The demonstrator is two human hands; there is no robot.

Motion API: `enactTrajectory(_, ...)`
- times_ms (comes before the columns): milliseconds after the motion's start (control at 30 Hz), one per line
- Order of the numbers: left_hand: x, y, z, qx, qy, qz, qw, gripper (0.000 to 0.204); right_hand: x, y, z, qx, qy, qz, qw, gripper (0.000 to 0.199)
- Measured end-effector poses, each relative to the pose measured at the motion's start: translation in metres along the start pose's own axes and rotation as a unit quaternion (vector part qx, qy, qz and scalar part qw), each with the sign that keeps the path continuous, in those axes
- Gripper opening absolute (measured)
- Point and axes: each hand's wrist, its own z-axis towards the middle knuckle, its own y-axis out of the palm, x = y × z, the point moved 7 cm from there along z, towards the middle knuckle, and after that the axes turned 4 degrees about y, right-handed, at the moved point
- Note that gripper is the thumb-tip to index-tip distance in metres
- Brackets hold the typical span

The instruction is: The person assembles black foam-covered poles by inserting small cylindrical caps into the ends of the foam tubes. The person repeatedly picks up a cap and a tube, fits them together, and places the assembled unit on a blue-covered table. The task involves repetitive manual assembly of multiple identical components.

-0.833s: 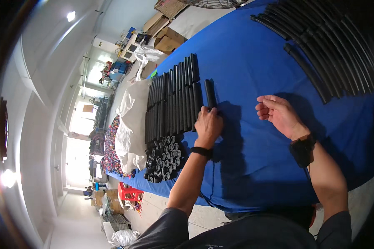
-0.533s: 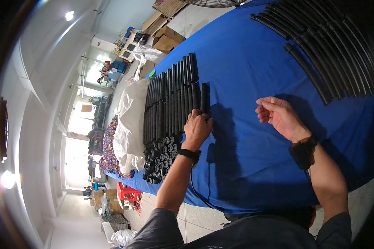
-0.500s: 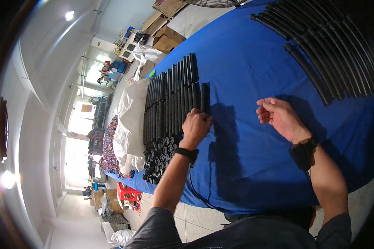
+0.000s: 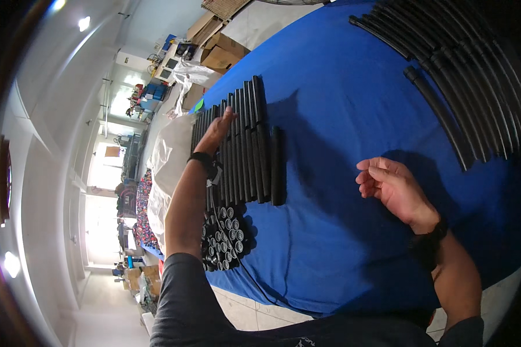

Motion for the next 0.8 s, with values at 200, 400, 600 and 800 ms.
enactTrajectory(200, -0.026, 0.037, 0.019, -0.055, -0.018, 0.05, 0.997, 0.099, 0.0, -0.002, 0.002, -0.006, 0.002, -0.008, 1.0, 0.027)
enactTrajectory(400, -0.013, 0.037, 0.028, -0.08, -0.042, 0.045, 0.995, 0.1, -0.002, -0.002, 0.002, -0.006, 0.002, -0.007, 1.0, 0.028)
enactTrajectory(600, -0.01, 0.04, 0.032, -0.043, -0.009, 0.045, 0.998, 0.096, -0.002, -0.001, 0.002, -0.008, 0.001, -0.001, 1.0, 0.028)
enactTrajectory(800, -0.012, 0.037, 0.046, -0.069, -0.03, 0.054, 0.996, 0.092, 0.0, -0.001, 0.003, -0.012, 0.002, -0.001, 1.0, 0.028)
